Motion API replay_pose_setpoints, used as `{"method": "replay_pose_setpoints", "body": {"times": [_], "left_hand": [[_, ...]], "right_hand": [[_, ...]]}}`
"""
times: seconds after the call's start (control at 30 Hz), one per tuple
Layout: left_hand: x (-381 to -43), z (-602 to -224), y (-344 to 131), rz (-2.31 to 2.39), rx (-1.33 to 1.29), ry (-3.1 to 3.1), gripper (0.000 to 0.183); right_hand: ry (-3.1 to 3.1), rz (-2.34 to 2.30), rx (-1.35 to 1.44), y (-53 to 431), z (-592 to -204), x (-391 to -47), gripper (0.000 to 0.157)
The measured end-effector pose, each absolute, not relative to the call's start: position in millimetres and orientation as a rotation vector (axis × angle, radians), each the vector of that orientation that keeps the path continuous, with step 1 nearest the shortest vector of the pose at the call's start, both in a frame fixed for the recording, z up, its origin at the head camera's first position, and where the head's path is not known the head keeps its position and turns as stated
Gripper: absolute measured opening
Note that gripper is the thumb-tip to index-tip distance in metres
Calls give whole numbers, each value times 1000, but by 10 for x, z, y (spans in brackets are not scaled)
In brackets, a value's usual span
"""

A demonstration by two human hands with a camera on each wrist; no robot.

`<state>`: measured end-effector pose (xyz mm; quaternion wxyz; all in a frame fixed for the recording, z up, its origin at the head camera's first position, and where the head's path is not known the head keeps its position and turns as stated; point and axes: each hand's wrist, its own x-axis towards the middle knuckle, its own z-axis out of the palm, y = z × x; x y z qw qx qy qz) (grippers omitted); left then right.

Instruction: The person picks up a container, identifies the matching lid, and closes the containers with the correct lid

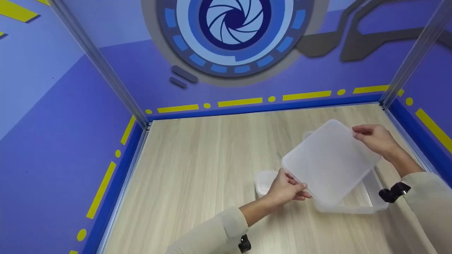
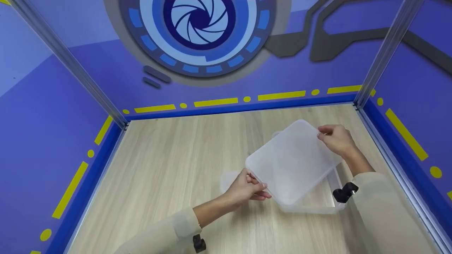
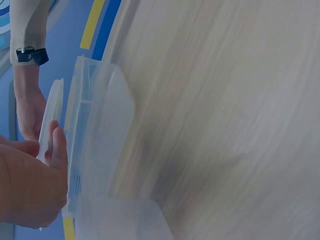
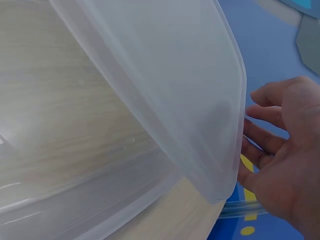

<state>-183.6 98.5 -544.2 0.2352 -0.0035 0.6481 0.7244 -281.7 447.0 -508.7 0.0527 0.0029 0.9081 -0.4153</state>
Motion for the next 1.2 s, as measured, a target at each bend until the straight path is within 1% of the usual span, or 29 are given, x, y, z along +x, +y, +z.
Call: {"method": "replay_pose_setpoints", "body": {"times": [0.2, 0.37, 0.6, 0.77, 0.83, 0.9, 1.07, 1.13, 1.2], "left_hand": [[-1765, -5543, 1017, 1991, -25, 1771, 34], [-1741, -5589, 1029, 2006, -33, 1774, 36], [-1744, -5550, 1005, 2022, -38, 1780, 34], [-1780, -5501, 971, 2027, -29, 1800, 36], [-1797, -5479, 962, 2036, -23, 1805, 40], [-1816, -5462, 952, 2051, -19, 1819, 49], [-1872, -5448, 899, 2074, 27, 1843, 88], [-1889, -5460, 879, 2078, 45, 1843, 92], [-1905, -5485, 866, 2078, 49, 1858, 84]], "right_hand": [[2762, -1246, 7, 4478, -5117, -2812, 52], [2799, -1227, 30, 4473, -5132, -2799, 47], [2835, -1155, 100, 4520, -5114, -2774, 42], [2771, -1209, 50, 4557, -5089, -2775, 43], [2719, -1250, 29, 4573, -5069, -2781, 46], [2668, -1286, 27, 4592, -5049, -2790, 50], [2606, -1330, 48, 4642, -5017, -2810, 52], [2604, -1349, 36, 4660, -5018, -2814, 51], [2604, -1365, 18, 4675, -5025, -2814, 52]]}}
